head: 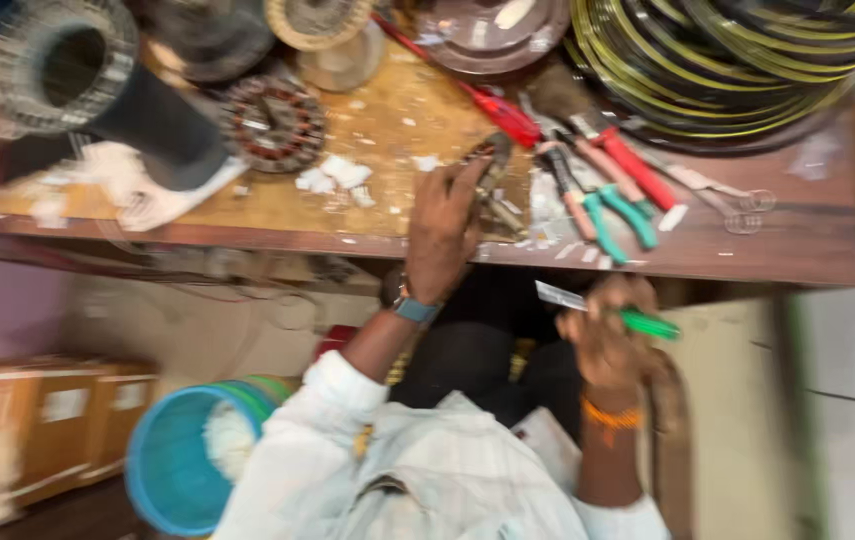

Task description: The person works on a small cylindrical electrical component, likely a motor rotor, using a screwdriver and scissors. They adjust internal parts, cut small white pieces, and insert them into the component while seated at a cluttered workbench.

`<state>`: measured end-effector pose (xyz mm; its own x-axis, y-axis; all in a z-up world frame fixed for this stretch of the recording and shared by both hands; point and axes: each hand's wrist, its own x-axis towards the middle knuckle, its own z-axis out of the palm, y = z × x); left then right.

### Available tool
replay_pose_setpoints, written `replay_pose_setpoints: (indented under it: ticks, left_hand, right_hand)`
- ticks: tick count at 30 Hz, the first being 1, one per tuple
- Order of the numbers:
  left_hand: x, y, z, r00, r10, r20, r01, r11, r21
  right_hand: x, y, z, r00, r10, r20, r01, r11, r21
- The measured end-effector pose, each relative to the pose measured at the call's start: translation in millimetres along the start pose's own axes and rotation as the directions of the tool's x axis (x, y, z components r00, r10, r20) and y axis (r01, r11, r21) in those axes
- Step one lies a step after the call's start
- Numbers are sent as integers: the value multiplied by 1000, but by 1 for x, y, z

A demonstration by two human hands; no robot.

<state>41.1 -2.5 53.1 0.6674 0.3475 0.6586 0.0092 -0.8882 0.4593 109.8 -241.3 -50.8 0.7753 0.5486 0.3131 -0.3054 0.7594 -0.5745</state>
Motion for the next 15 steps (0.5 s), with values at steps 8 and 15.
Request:
replay_pose_setpoints:
  ticks: [8, 15]
  left_hand:
    - [-19, -71, 1, 999, -25, 21, 30, 970, -240]
    - [-32, -91, 2, 995, -78, -65, 60, 969, -241]
  right_hand:
    - [-72, -9, -5, 941, 320, -110, -333, 816, -473]
    - [-90, -40, -5, 960, 271, -67, -263, 799, -541]
